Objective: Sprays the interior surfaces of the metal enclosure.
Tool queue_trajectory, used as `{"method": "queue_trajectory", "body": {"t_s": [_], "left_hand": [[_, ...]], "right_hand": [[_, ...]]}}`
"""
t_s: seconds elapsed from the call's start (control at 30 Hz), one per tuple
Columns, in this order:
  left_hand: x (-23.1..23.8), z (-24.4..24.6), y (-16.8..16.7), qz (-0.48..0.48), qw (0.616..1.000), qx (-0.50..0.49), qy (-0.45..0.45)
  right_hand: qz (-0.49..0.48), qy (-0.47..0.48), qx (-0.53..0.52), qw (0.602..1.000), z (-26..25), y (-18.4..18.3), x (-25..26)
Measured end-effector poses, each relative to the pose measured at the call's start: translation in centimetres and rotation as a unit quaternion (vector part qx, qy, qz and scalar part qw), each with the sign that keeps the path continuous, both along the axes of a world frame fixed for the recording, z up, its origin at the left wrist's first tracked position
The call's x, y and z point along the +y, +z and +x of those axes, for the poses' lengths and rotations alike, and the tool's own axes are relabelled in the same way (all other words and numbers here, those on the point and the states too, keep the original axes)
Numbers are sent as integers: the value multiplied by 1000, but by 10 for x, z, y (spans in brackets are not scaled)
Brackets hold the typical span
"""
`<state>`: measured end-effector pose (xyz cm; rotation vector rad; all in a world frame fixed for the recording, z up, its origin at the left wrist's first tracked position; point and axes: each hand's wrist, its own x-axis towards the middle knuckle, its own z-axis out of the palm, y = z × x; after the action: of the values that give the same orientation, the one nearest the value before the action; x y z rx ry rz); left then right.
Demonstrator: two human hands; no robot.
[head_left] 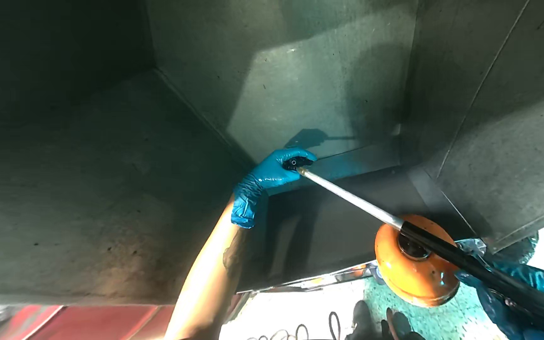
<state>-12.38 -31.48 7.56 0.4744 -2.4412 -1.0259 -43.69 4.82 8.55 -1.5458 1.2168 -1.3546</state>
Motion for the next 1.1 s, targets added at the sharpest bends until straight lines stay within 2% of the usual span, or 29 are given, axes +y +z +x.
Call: {"method": "queue_trajectory", "body": {"t_s": [0.33, 0.67, 0.8, 0.87, 0.93, 1.0, 1.1], "left_hand": [[3, 1, -1, 11, 1000, 2, -15], [5, -4, -3, 1, 1000, -27, 4], [7, -8, 0, 0, 999, -42, 26], [4, -9, -2, -27, 998, -49, 34], [7, -12, 1, -103, 986, -93, 90], [14, -18, 6, -189, 955, -158, 168], [20, -23, 11, -250, 920, -206, 220]], "right_hand": [[-11, 10, -8, 1000, -8, -7, 4], [-4, 8, -41, 999, -10, -11, 5], [-1, 4, -23, 1000, -10, -6, 5], [-6, 7, -22, 1000, -15, -15, 8], [-14, 3, -17, 1000, -15, -16, 9], [-12, 0, -3, 1000, -12, -12, 10], [-5, -5, 1, 1000, -11, -9, 10]]}}
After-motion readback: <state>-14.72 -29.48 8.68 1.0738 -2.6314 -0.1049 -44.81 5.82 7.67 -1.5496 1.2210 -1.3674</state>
